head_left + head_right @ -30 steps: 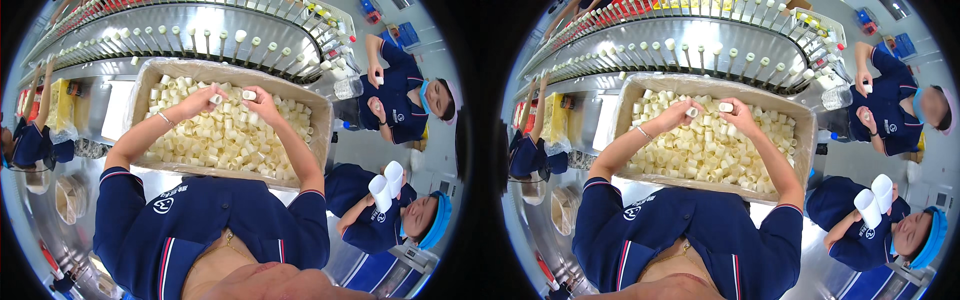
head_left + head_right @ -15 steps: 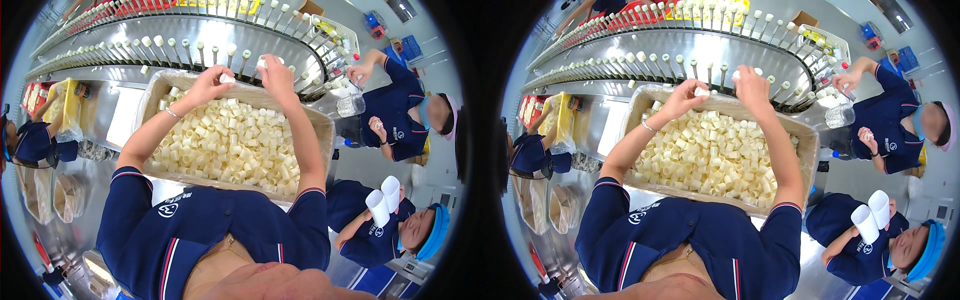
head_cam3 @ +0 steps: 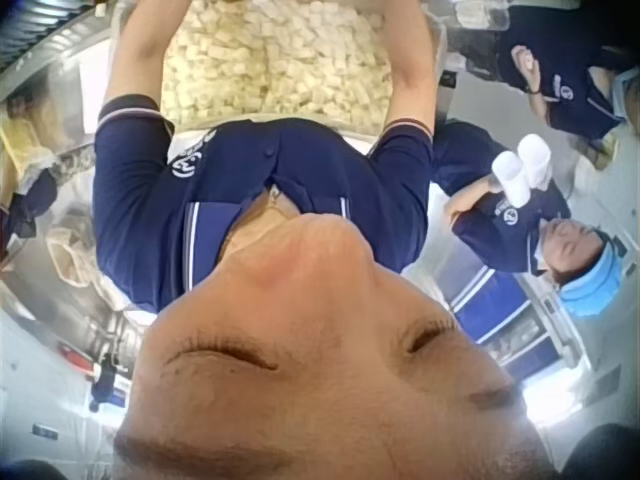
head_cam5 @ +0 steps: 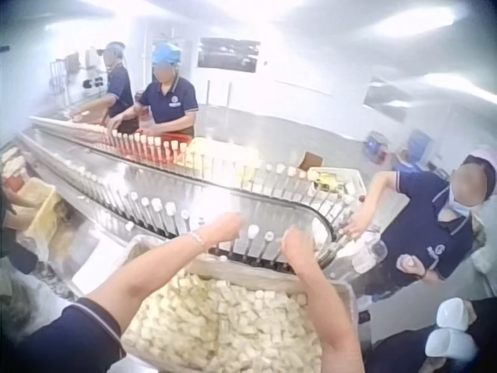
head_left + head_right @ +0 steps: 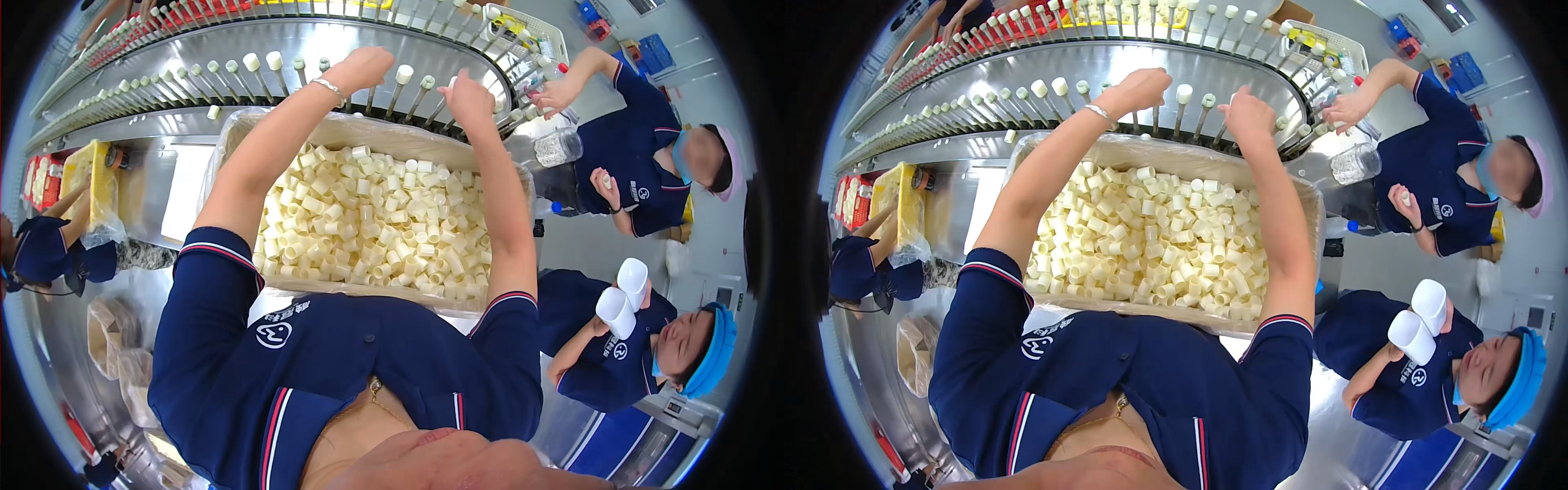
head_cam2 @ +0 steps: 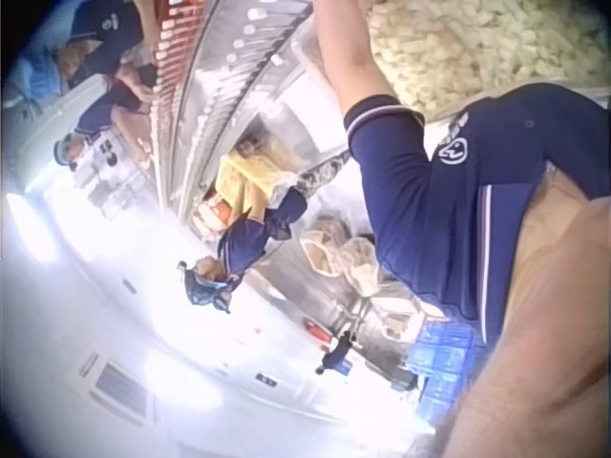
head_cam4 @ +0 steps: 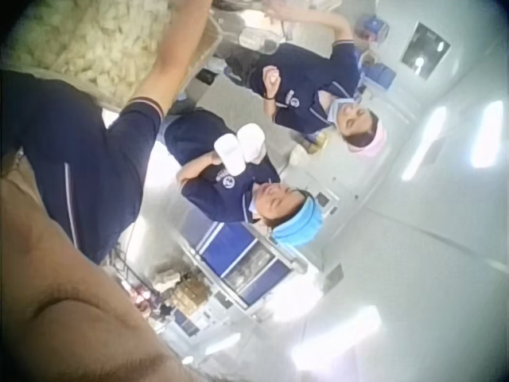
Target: Manual assembly of small white plastic cylindrical components onto a circular rotating conveyor line.
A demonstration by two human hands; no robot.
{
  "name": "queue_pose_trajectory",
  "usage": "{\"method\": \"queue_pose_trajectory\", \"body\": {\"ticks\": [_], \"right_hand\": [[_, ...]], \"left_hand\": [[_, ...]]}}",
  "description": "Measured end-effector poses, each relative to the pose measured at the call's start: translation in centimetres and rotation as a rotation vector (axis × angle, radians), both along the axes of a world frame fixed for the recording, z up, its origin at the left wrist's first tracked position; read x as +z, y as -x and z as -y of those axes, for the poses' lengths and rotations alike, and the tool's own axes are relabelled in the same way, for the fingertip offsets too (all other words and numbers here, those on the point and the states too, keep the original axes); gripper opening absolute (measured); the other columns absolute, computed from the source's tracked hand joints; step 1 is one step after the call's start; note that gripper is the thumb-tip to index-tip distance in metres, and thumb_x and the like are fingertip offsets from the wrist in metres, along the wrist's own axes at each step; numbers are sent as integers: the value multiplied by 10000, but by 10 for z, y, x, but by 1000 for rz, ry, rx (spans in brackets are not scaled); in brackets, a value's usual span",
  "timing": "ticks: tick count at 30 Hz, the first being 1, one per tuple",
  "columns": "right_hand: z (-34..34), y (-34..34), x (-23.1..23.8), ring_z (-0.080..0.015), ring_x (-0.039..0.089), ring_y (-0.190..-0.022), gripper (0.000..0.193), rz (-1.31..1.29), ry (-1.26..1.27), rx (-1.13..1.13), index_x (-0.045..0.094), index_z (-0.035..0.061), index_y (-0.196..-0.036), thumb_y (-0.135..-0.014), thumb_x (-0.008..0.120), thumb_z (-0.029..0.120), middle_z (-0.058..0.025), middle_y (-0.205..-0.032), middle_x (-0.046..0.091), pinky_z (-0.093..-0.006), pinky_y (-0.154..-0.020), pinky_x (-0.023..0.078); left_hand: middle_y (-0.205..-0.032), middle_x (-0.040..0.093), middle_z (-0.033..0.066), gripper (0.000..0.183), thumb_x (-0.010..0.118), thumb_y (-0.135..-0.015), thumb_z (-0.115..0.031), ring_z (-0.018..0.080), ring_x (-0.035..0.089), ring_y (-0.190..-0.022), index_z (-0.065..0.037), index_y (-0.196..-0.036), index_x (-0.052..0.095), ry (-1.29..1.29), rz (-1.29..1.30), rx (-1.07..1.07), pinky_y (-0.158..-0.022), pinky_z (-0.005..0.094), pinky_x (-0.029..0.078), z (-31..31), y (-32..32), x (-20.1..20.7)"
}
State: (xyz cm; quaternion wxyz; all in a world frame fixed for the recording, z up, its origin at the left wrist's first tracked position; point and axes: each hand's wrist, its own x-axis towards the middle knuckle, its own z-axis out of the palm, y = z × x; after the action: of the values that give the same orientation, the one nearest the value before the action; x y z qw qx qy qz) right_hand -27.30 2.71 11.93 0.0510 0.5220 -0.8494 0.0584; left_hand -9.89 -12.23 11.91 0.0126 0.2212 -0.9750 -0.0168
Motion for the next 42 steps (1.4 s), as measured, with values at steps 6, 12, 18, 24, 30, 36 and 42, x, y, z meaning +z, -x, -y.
{"method": "queue_pose_trajectory", "body": {"ticks": [6, 12, 18, 24, 30, 36, 42], "right_hand": [[-90, -37, -70, -268, 639, -571, 213, 57, 544, 503, 600, 77, -912, -838, 649, 271, -63, -784, 637, -359, -476, 486], [-107, -71, -144, -207, 611, -502, 100, -264, 154, 560, 577, 69, -838, -780, 616, 140, -86, -845, 595, -298, -431, 495], [-99, -78, -141, -220, 639, -560, 207, -205, -66, 519, 551, 30, -939, -754, 603, 108, -125, -934, 560, -335, -475, 517], [-78, -90, -35, -321, 648, -782, 263, 416, 101, 654, 567, 59, -1071, -832, 601, 164, -128, -975, 590, -410, -655, 531], [4, -55, -1, -328, 648, -820, 281, 337, 421, 490, 593, 93, -1065, -855, 655, 268, -108, -1027, 623, -434, -660, 511], [41, -38, 22, -336, 665, -851, 297, -32, -38, 420, 629, 48, -1011, -841, 676, 286, -147, -927, 673, -447, -714, 514], [22, -15, 15, -374, 671, -843, 341, 37, -83, 186, 611, 20, -937, -862, 655, 351, -188, -874, 690, -467, -730, 510]], "left_hand": [[-984, 548, 91, 289, 596, -708, -47, 249, 546, -979, -47, -997, 603, 131, -494, -527, -793, 359, 482, -94, -32, -33], [-958, 561, 87, 202, 595, -733, -116, 235, 540, -953, -24, -912, 622, 269, -105, -378, -770, 321, 491, -142, -63, -126], [-987, 566, 154, 205, 631, -726, -70, 298, 591, -913, -19, -924, 624, 71, -53, -247, -724, 369, 521, -137, -84, -122], [-1075, 558, 119, 349, 695, -764, -90, 277, 581, -971, -78, -1101, 607, -510, -470, -229, -827, 391, 490, -100, -128, -54], [-1002, 576, 61, 346, 660, -860, -70, 179, 558, -916, -80, -1198, 590, -759, -613, -72, -824, 296, 473, -85, -139, -18], [-948, 623, 84, 332, 748, -782, -131, 208, 615, -874, -46, -1064, 596, -384, -831, 248, -783, 314, 499, -28, -124, -2], [-923, 651, 100, 288, 721, -787, -185, 293, 611, -905, -77, -1024, 597, -264, -555, 103, -798, 377, 481, 1, -66, -1]]}}
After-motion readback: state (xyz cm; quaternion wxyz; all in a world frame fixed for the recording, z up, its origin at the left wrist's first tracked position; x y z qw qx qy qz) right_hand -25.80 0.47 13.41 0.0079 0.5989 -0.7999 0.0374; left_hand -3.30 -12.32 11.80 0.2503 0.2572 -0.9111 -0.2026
